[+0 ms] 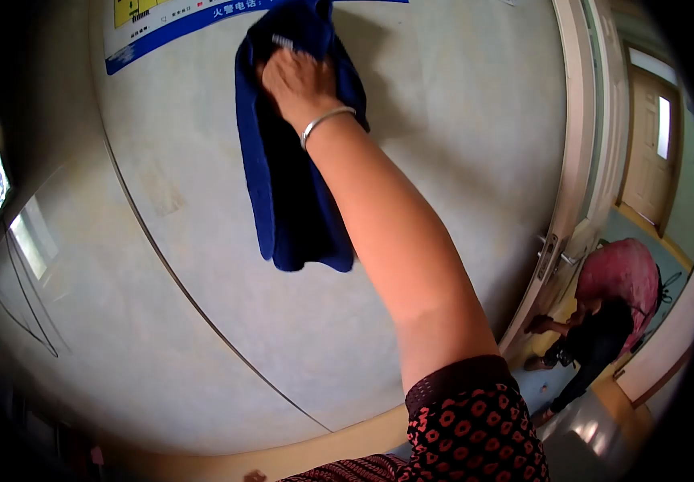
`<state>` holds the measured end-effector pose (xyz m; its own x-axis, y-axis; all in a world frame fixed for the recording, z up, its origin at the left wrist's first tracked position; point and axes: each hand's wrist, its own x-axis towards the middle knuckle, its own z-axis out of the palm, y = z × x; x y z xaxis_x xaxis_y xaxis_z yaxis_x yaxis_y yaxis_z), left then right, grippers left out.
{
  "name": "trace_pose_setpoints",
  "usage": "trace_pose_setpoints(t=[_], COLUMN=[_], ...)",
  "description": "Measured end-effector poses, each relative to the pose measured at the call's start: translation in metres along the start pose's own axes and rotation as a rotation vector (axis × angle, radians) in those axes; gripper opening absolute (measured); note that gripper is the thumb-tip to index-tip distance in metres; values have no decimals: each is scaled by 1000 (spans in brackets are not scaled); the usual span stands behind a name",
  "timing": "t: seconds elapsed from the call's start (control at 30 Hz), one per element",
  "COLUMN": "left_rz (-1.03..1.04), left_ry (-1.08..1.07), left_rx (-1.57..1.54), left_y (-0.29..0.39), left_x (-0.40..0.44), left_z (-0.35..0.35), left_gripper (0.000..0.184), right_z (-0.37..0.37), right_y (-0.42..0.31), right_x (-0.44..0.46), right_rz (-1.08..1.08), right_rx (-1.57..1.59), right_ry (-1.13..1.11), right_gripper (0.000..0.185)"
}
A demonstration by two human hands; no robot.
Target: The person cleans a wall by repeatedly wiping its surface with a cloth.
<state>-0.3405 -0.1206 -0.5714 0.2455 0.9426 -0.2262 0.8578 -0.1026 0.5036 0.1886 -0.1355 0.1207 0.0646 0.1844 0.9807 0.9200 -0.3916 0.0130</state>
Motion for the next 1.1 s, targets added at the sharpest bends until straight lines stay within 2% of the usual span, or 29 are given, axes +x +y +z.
trace_pose_setpoints(t=[0.03,0.07,0.1,0.13,0.17,0.2,0.23,0.3,0.43,0.5,0.53,0.57,0.63,0.67,0.7,0.73,0.77,0.8,0.9,0.97,1.0,1.03,1.07,1.1], left_rz=[-12,-38,-126,-81,-100,95,255,421,616,711,764,770,786,803,790,792,795,798,781,792,797,796,790,788], left_ry=[114,250,483,877,897,1078,1141,1262,1316,1382,1332,1329,1530,1582,1612,1615,1615,1612,1591,1605,1605,1614,1628,1634], left_rx=[-17,-6,52,93,-10,-122,-174,-72,-15,-3,-141,-150,84,99,111,119,135,131,125,158,155,155,155,151], left_y=[14,32,63,60,56,87,125,166,201,215,223,222,216,218,216,218,219,218,216,229,230,228,225,223], left_x=[8,15,23,54,84,96,87,85,96,98,98,107,125,123,128,127,123,123,125,115,114,115,116,117], left_z=[-31,-61,-99,-116,-142,-173,-214,-273,-345,-360,-363,-362,-367,-370,-369,-368,-369,-372,-362,-369,-371,-372,-373,-373], left_gripper=[56,60,58,32,48,46,45,45,47,49,49,49,49,49,51,50,48,48,49,49,49,49,49,49], right_z=[1,2,-3,-8,-7,-5,1,11,-3,-6,-10,-10,-9,-9,-7,-13,-21,-14,-25,-26,-19,-9,6,1], right_y=[-4,-9,-16,-19,-20,-21,-22,-24,-51,-52,-55,-55,-60,-61,-54,-52,-45,-41,-55,-42,-35,-26,-17,-33], right_x=[6,5,4,1,-7,-24,-38,-64,-105,-116,-114,-113,-98,-89,-76,-60,-42,-36,-32,-33,-43,-55,-71,-81], right_rz=[-20,48,115,207,212,228,248,283,383,352,440,439,614,603,596,670,600,396,-102,-125,-71,28,-9,17], right_rx=[-153,-94,-37,-5,-26,-40,-52,-98,-24,21,23,14,-17,-14,-52,-29,-55,-111,-511,-389,-305,-273,-134,-137], right_ry=[-6,9,26,-55,-53,-41,-47,29,29,-92,-220,-217,-245,-167,-77,-66,-111,64,197,248,264,149,304,224], right_gripper=[30,21,14,28,28,27,27,25,23,28,36,36,41,42,35,31,29,29,39,47,53,57,48,40])
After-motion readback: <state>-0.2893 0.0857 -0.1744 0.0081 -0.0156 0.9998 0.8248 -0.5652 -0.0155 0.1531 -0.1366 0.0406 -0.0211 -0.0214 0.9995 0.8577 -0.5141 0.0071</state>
